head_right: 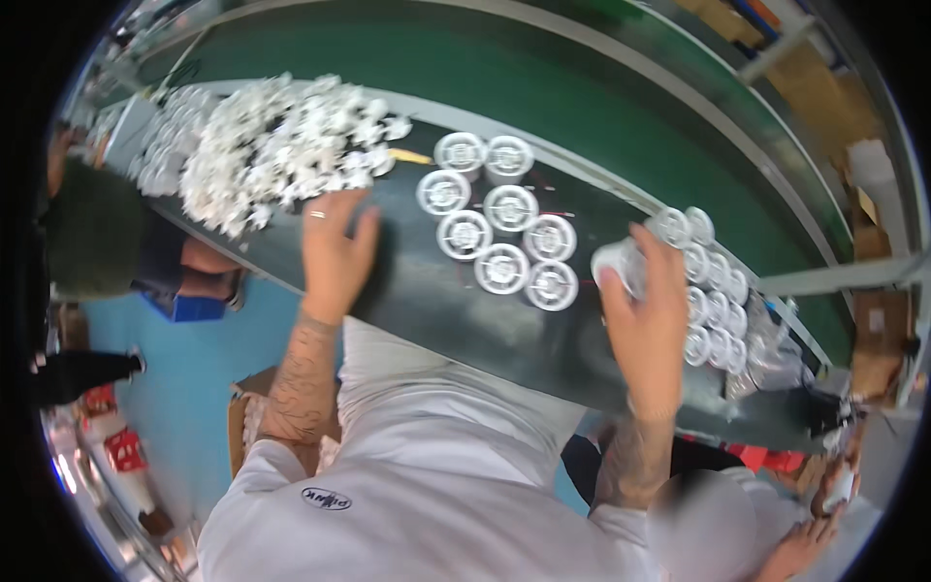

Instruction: Assemble small white plastic components into cylindrical housings on a production line.

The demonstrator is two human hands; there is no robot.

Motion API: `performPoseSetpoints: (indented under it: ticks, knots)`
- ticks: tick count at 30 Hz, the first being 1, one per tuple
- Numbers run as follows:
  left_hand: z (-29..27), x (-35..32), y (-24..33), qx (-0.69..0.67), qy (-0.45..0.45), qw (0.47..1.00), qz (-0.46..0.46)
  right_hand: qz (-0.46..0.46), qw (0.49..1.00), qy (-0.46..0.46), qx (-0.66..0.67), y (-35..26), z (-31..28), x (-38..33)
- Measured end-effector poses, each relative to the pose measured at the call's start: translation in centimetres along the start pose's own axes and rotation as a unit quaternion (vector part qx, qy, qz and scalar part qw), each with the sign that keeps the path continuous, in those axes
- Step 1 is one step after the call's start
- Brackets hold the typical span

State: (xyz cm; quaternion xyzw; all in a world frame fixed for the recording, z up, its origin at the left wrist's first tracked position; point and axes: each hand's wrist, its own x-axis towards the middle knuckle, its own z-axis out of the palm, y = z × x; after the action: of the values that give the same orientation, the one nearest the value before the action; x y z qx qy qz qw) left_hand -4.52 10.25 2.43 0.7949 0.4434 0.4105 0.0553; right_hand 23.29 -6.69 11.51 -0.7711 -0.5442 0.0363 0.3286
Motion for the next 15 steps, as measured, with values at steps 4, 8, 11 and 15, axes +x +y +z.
performPoseSetpoints:
  ticks: [4,8,11,15]
  knots:
    - [0.5,-0.1,-4.3,0.163,-0.059,0.984,-0.044,-0.014,0.984,-0.124,-0.127,3.5,3.6,3.2]
    - [1.1,0.1,-4.2,0.154,-0.039,0.987,-0.039,-0.021,0.984,-0.159,-0.073,4.6,4.8,4.4]
    - [1.6,-0.6,-4.6,0.126,-0.021,0.991,-0.029,-0.071,0.987,-0.138,-0.04,5.5,3.5,5.3]
    - [1.5,-0.4,-4.2,0.076,-0.063,0.995,-0.007,-0.032,0.95,-0.082,-0.299,7.7,-0.1,6.9]
